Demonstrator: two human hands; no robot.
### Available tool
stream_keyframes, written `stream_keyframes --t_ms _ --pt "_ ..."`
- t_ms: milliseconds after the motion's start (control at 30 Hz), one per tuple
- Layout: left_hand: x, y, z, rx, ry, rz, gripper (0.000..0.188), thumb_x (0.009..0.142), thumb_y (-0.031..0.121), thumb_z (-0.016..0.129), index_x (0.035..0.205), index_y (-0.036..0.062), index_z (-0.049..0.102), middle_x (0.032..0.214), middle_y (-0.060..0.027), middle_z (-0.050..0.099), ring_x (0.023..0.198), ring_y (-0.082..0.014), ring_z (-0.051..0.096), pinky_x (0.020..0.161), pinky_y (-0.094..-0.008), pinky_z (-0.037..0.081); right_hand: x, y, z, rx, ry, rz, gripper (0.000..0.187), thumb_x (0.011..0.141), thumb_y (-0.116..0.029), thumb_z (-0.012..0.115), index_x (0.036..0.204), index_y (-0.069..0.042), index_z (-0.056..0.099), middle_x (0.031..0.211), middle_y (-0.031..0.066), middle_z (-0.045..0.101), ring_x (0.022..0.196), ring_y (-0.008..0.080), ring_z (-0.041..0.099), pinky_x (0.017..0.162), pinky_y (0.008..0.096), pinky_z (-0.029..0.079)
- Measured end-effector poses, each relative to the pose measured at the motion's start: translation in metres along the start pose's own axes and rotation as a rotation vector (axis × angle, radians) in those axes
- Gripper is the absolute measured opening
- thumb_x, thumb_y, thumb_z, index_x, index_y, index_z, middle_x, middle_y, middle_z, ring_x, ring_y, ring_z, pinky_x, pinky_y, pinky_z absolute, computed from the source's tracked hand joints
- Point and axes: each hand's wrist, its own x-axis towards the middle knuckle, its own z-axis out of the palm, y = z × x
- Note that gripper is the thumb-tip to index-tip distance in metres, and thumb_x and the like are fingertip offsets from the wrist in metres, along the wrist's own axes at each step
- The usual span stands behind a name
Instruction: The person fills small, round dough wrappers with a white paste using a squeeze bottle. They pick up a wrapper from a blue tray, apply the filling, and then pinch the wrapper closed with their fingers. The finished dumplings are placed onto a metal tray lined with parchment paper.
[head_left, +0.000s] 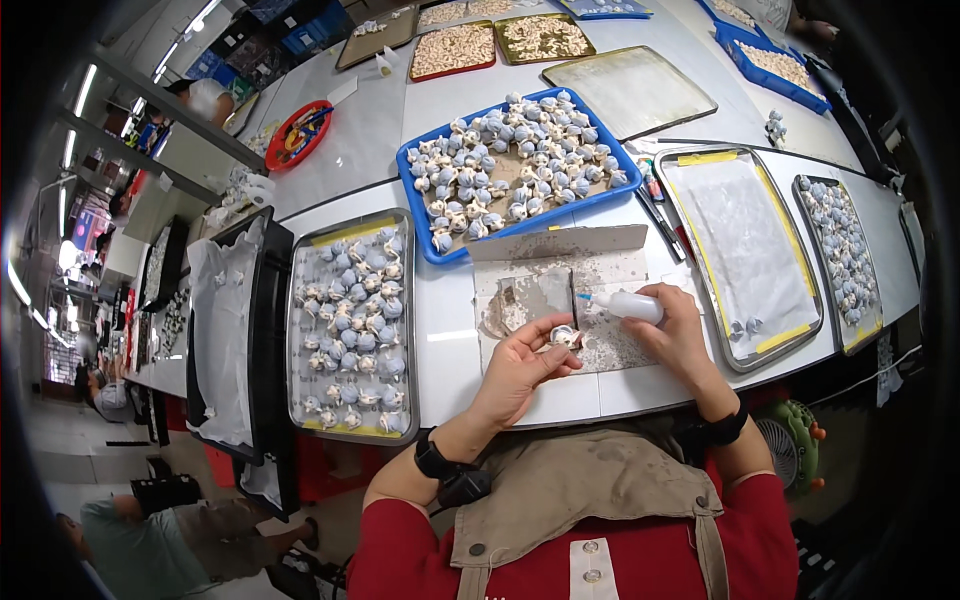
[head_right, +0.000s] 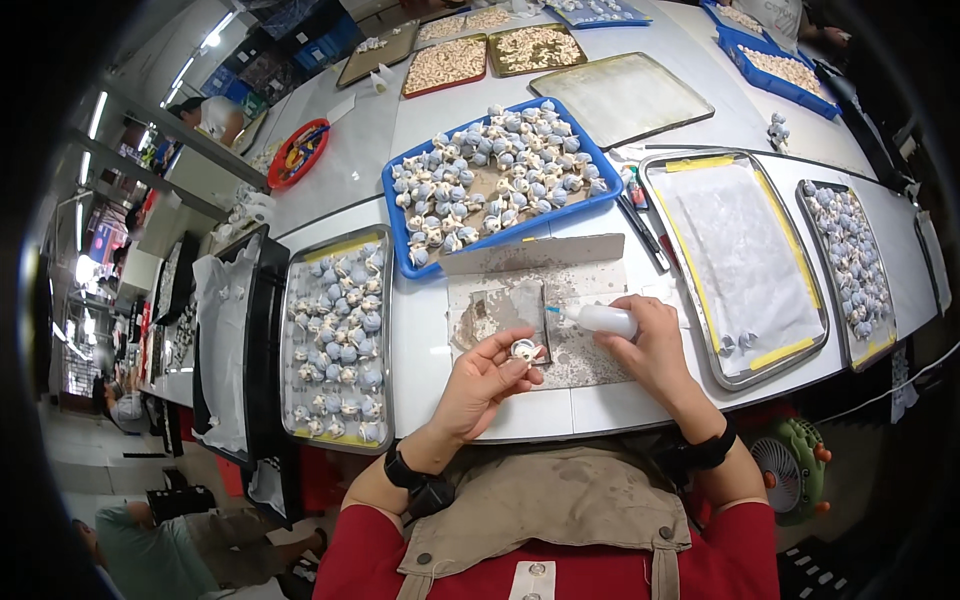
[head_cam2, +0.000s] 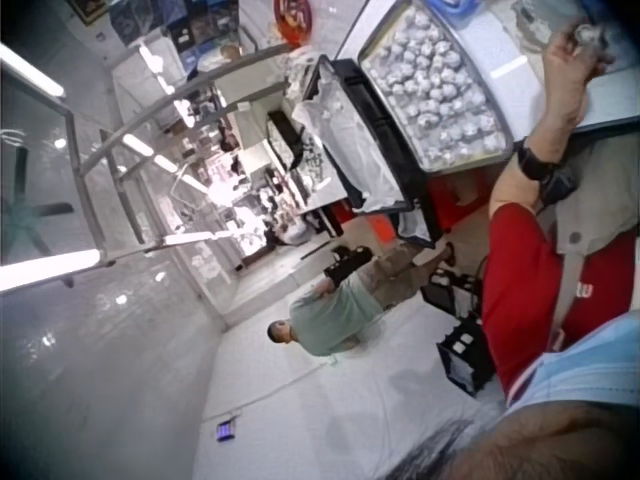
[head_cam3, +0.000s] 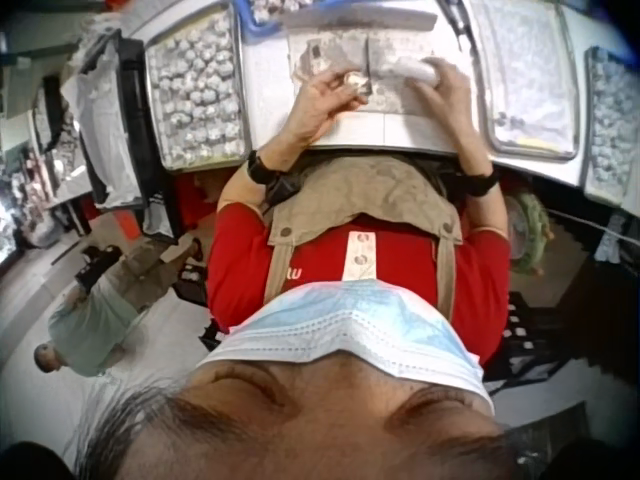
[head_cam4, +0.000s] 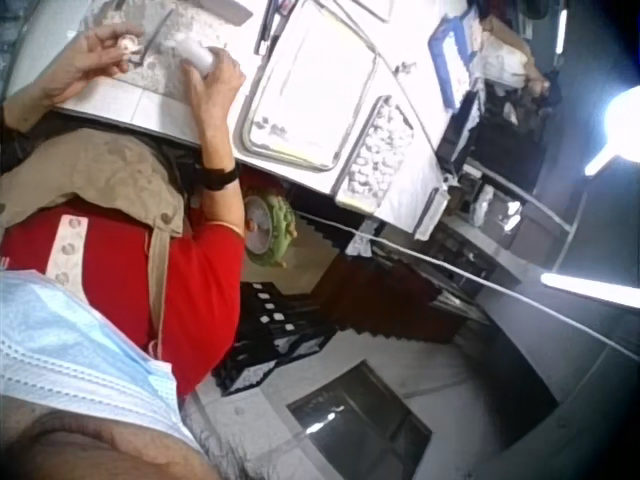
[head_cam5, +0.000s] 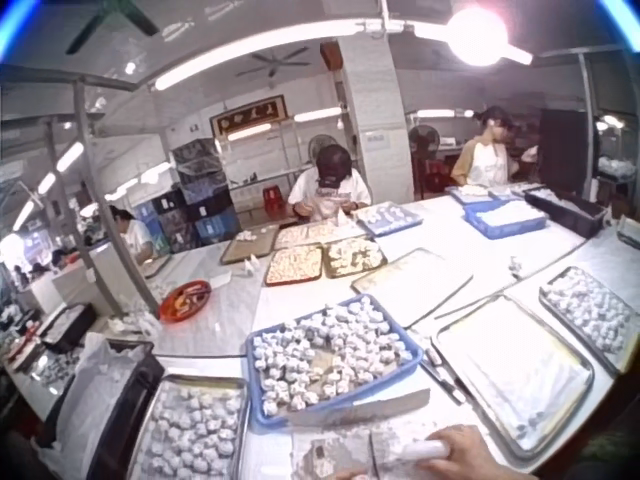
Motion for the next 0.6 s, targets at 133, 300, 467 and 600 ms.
stream_keyframes --t_ms 133,300,467,600 --pt "0.004 -0.016 -0.001 0.053 0.012 0.132 0.038 0.085 0.004 0.066 0.12 -0.0006 0.051 0.11 -0.0093 0.061 0.09 -0.0139 0.062 0.08 -0.0243 0.051 -0.015 -0.017 -0.013 0.306 0.108 0.157 0.029 0.078 -0.019 0.072 0.095 -0.002 0.058 0.083 0.0107 0.062 0.072 0.0177 0.06 0.067 0.0277 0.046" --pt "0.001 -0.017 0.002 0.197 0.068 0.196 0.04 0.083 -0.001 0.067 0.12 -0.0013 0.052 0.11 -0.0078 0.061 0.091 -0.0103 0.06 0.082 -0.023 0.05 -0.028 -0.027 -0.034 0.221 0.182 -0.038 0.027 0.078 -0.021 0.071 0.092 -0.002 0.058 0.077 0.0072 0.057 0.08 0.0198 0.051 0.073 0.0297 0.041" --pt "-0.001 -0.019 0.005 0.291 0.083 0.289 0.04 0.083 -0.002 0.067 0.119 -0.0032 0.051 0.112 -0.0085 0.059 0.096 -0.0105 0.058 0.084 -0.0237 0.049 -0.025 -0.058 -0.044 0.065 0.197 -0.217 0.029 0.063 -0.022 0.081 0.08 -0.006 0.064 0.074 0.0033 0.056 0.085 0.0229 0.045 0.076 0.0336 0.037" --pt "-0.002 -0.019 0.005 0.318 0.073 0.297 0.039 0.083 -0.002 0.067 0.119 -0.0035 0.051 0.113 -0.0091 0.059 0.098 -0.0112 0.058 0.084 -0.0238 0.049 -0.023 -0.067 -0.044 -0.03 0.193 -0.295 0.031 0.061 -0.023 0.082 0.08 -0.007 0.064 0.072 0.0039 0.056 0.082 0.0238 0.046 0.077 0.0347 0.036"
